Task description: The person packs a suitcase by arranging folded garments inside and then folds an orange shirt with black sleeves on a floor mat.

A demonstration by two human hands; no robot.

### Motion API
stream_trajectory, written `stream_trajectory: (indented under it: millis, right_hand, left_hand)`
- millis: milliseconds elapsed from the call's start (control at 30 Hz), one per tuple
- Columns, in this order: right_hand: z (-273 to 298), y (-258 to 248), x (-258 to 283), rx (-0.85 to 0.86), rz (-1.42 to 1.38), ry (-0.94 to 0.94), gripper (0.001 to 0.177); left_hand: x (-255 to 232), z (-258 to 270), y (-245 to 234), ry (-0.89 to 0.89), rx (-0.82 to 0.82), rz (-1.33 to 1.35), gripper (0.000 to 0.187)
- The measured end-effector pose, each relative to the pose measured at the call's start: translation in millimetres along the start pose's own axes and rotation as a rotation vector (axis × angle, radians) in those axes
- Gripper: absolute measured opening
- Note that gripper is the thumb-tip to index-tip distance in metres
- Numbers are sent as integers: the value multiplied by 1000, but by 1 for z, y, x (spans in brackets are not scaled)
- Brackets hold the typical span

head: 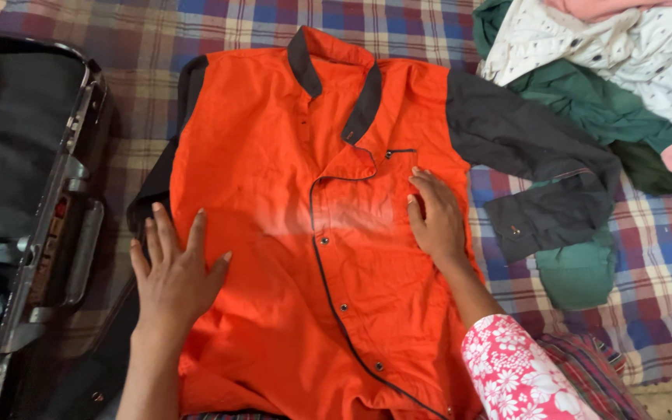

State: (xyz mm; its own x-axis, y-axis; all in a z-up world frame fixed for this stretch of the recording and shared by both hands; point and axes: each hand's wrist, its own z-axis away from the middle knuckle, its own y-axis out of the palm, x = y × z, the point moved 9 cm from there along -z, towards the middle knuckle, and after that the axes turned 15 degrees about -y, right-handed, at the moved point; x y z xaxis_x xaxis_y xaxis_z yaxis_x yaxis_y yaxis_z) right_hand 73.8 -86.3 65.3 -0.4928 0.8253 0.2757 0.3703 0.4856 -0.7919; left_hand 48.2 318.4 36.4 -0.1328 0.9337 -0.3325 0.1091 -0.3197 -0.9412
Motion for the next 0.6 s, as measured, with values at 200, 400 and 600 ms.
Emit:
stream_trajectory:
  millis: [200, 400, 600]
  right_hand:
    - [1, 7, -3, 29, 32, -30, 32]
    - [-14, 35, -1, 118, 152, 294, 31]
    - [-56, 85, 118, 58, 52, -122, 50]
  left_hand:
    - [-24, -2, 14, 11, 105, -143, 83]
    - [-69, 4, 11, 154, 41, 151, 72]
    - [-98, 7, 38, 122, 226, 113, 74]
